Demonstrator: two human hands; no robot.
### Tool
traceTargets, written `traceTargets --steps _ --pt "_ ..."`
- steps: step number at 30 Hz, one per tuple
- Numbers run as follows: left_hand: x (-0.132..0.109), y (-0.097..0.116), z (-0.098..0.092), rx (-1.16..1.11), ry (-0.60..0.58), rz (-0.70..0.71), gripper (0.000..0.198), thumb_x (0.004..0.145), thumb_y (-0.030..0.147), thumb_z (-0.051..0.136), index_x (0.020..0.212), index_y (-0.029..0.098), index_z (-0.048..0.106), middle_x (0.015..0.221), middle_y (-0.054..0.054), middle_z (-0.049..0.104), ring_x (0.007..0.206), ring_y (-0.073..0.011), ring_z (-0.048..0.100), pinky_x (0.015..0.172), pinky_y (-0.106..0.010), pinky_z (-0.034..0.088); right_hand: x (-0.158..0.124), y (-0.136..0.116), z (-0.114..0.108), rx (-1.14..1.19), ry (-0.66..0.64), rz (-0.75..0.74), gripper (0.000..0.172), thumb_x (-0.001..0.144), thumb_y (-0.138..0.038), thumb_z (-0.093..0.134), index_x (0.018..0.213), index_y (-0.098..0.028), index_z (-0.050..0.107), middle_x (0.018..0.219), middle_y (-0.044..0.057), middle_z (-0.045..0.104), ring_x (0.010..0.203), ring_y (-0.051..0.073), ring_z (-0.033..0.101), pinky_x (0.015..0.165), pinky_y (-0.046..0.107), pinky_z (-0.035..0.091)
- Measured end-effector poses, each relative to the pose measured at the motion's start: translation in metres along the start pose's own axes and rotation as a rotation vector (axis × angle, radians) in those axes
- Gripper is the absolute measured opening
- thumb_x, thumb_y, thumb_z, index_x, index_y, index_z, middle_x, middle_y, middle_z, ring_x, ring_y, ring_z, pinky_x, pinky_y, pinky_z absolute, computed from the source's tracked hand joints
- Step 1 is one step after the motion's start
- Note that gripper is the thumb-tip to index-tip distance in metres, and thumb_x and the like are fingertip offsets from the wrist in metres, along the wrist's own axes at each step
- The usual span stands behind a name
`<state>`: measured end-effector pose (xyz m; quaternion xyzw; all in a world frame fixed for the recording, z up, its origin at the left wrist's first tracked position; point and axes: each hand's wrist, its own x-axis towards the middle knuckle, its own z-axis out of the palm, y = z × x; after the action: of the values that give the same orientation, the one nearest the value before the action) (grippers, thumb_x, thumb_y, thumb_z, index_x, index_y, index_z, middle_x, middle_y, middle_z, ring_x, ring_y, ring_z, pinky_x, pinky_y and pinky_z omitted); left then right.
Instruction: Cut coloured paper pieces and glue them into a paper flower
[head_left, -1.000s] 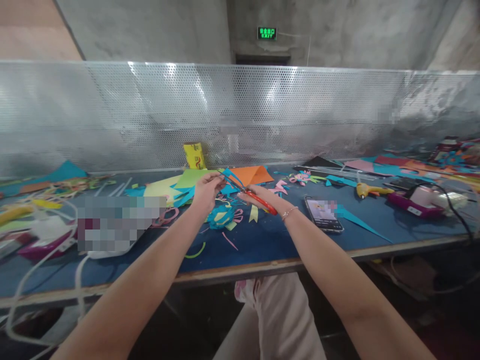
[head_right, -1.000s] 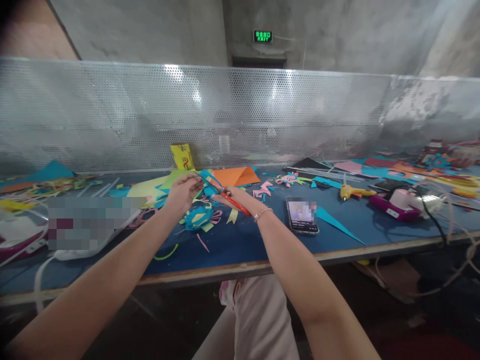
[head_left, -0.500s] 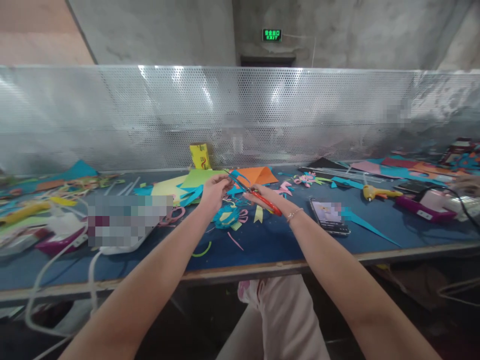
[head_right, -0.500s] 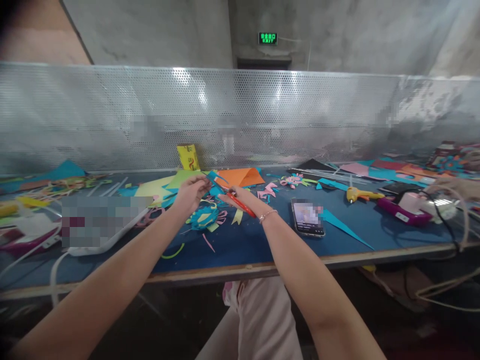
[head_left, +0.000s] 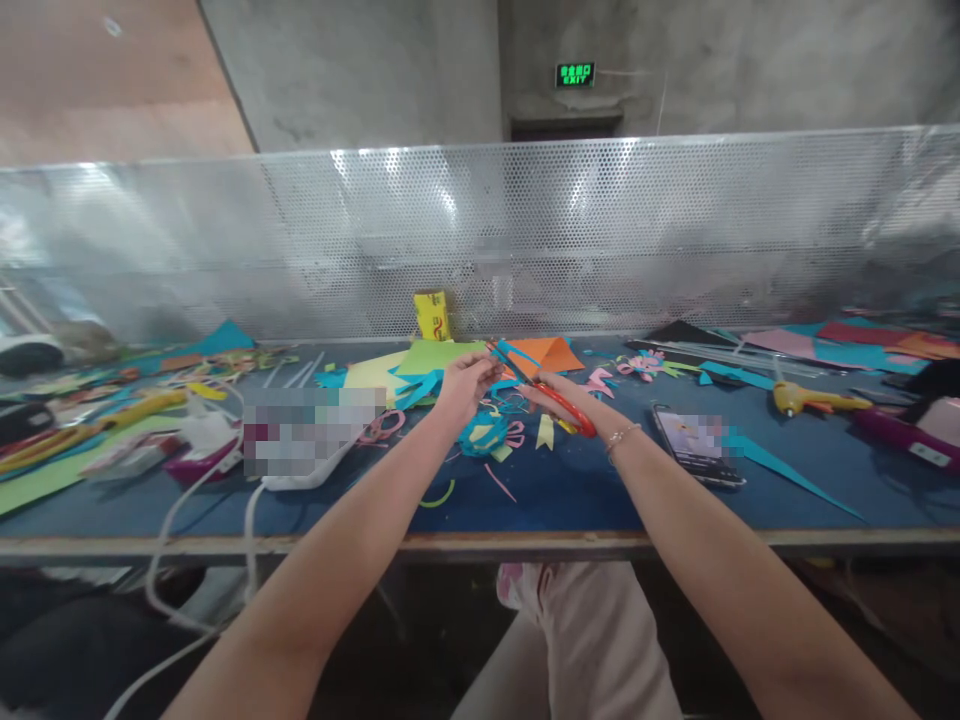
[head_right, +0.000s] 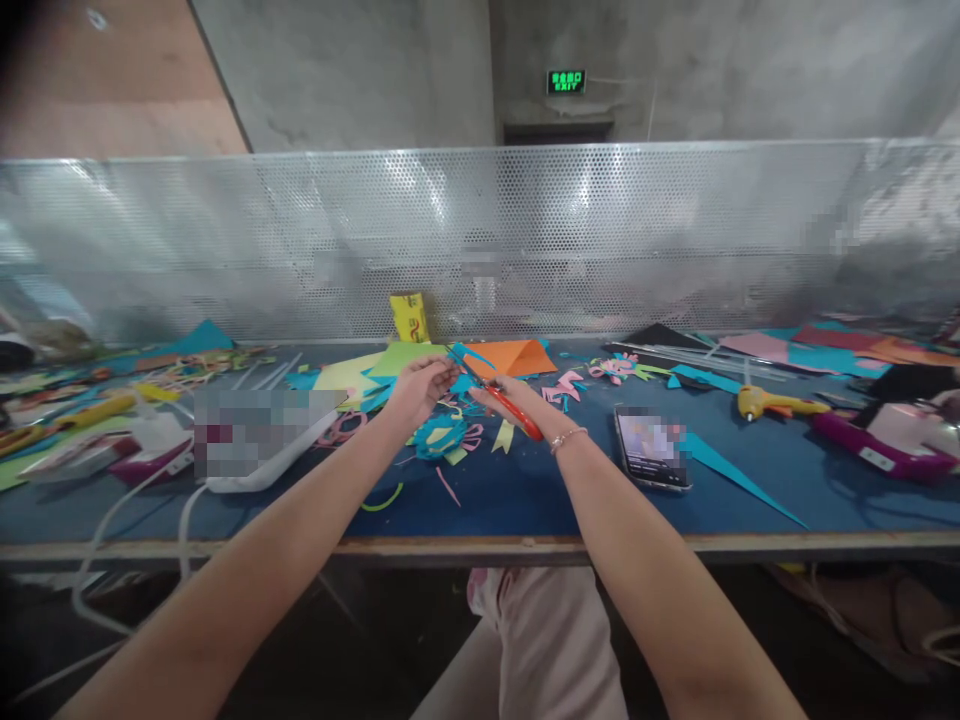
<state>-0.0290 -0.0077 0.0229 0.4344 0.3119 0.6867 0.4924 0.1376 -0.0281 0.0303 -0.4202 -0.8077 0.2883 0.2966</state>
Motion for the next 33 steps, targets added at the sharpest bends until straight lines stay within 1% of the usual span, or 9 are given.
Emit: traceTargets --steps 3,6,8,12,15,19,25,33 --pt "-0.0004 0.0 0.0006 -0.017 0.002 -0.015 0.016 0.05 0.015 0.067 0.062 0.014 0.057 0.057 -0.001 0.06 0.058 -0.0103 0.058 0.062 -0.024 0.045 0.0003 0.001 0.0004 0.022 0.005 -0.018 0.027 0.077 -0.045 0.043 0.068 -0.02 0.048 0.064 0.003 0.053 0.054 0.012 0.046 0.052 0.028 0.038" --pt "-0.0001 0.0002 0.0011 -0.004 0.016 -0.021 0.016 0.05 0.016 0.068 0.061 0.014 0.056 0.057 -0.001 0.06 0.058 -0.0102 0.058 0.062 -0.024 0.046 -0.0007 -0.0001 0.0 0.021 -0.018 -0.007 0.033 0.077 -0.049 0.04 0.065 -0.02 0.049 0.056 0.001 0.049 0.049 0.011 0.043 0.048 0.027 0.036" --pt "0.0003 0.0003 0.0012 0.012 0.025 -0.012 0.017 0.049 0.016 0.069 0.06 0.014 0.056 0.056 0.0 0.059 0.057 -0.0104 0.057 0.061 -0.024 0.046 -0.0016 -0.0009 -0.0004 0.025 -0.027 -0.007 0.035 0.077 -0.051 0.04 0.066 -0.02 0.049 0.056 0.001 0.048 0.048 0.011 0.043 0.047 0.027 0.035" --pt "0.0003 0.0002 0.0011 0.012 0.012 0.007 0.02 0.046 0.016 0.071 0.058 0.014 0.055 0.054 0.001 0.057 0.057 -0.0099 0.057 0.061 -0.023 0.045 -0.0022 -0.0013 -0.0008 0.04 -0.037 0.026 0.032 0.078 -0.049 0.04 0.073 -0.019 0.05 0.064 0.003 0.052 0.049 0.011 0.043 0.048 0.027 0.036" --pt "0.0 0.0001 0.0009 0.018 -0.005 0.017 0.021 0.046 0.017 0.071 0.06 0.015 0.055 0.056 0.001 0.057 0.057 -0.0096 0.056 0.061 -0.023 0.045 -0.001 -0.0011 -0.0004 0.028 -0.043 0.007 0.033 0.078 -0.049 0.04 0.077 -0.018 0.05 0.066 0.003 0.054 0.052 0.011 0.045 0.05 0.027 0.037" --pt "0.001 -0.0005 0.0004 0.057 -0.002 0.025 0.02 0.047 0.018 0.071 0.06 0.015 0.055 0.055 0.001 0.056 0.056 -0.01 0.056 0.06 -0.024 0.045 0.0017 0.0 0.0012 0.034 -0.037 -0.005 0.032 0.079 -0.048 0.04 0.075 -0.018 0.049 0.069 0.003 0.055 0.054 0.01 0.046 0.05 0.025 0.037" --pt "0.0021 -0.0011 -0.0003 0.064 0.004 0.029 0.02 0.048 0.017 0.071 0.059 0.015 0.054 0.055 0.002 0.056 0.056 -0.0099 0.056 0.06 -0.024 0.045 0.0042 0.0041 0.0029 0.029 -0.03 -0.04 0.036 0.077 -0.052 0.04 0.072 -0.017 0.049 0.066 0.002 0.055 0.055 0.011 0.047 0.054 0.025 0.038" --pt "0.0001 -0.0012 0.0004 0.09 -0.017 0.018 0.021 0.047 0.02 0.072 0.058 0.015 0.055 0.055 0.001 0.056 0.055 -0.0108 0.056 0.059 -0.025 0.046 0.0029 0.0024 0.0006 0.018 -0.037 -0.045 0.036 0.076 -0.052 0.041 0.075 -0.017 0.05 0.068 0.002 0.054 0.058 0.012 0.049 0.056 0.027 0.039"
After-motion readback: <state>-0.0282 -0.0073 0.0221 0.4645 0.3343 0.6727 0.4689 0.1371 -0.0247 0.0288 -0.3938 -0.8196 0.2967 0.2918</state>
